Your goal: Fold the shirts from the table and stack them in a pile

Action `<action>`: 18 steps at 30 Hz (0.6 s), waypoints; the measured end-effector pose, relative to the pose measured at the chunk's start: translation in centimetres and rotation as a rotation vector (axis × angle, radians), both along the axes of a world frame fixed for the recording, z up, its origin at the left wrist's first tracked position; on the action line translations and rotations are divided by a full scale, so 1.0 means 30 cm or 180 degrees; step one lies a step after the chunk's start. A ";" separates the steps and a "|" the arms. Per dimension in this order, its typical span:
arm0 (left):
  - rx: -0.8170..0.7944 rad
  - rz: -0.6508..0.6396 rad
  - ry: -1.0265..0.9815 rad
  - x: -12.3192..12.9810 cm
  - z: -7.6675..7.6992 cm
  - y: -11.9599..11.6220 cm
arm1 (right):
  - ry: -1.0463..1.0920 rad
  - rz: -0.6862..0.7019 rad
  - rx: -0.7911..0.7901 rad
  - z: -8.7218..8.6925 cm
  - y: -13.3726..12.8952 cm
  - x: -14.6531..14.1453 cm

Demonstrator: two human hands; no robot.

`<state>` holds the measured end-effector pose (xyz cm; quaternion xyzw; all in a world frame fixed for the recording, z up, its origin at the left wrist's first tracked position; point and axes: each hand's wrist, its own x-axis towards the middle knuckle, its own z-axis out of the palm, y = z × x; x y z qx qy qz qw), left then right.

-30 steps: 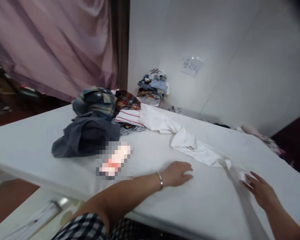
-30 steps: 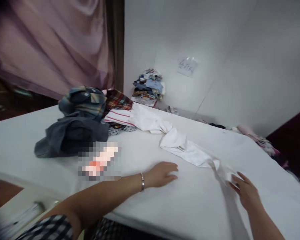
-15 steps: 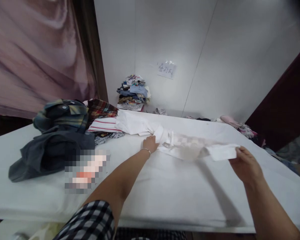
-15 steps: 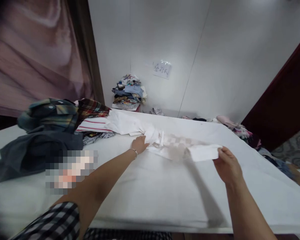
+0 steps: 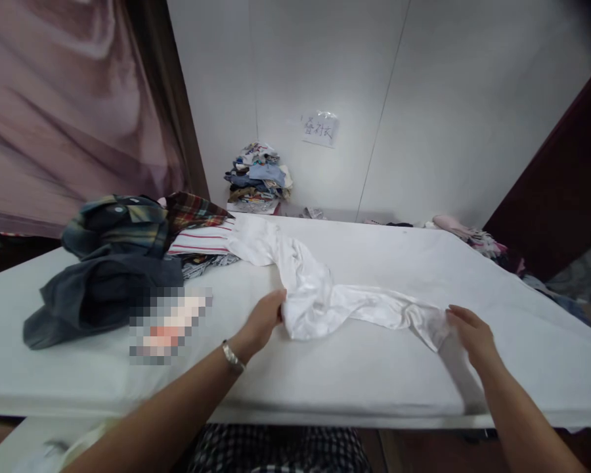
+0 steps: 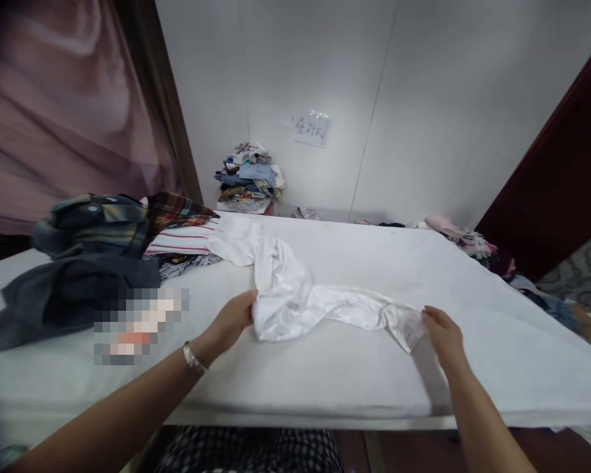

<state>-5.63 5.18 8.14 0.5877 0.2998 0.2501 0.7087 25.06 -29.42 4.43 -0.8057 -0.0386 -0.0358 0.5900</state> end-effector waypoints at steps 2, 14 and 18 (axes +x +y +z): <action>0.0185 -0.0347 0.0360 -0.062 -0.030 -0.082 | -0.0542 0.0477 -0.0548 0.018 0.091 -0.088; 0.1504 -0.1577 0.0840 -0.073 -0.031 -0.289 | -0.0445 0.2738 -0.1278 0.044 0.635 -0.421; 0.1686 -0.0909 0.0749 -0.131 -0.027 -0.205 | -0.0476 0.2893 -0.0835 0.098 0.623 -0.394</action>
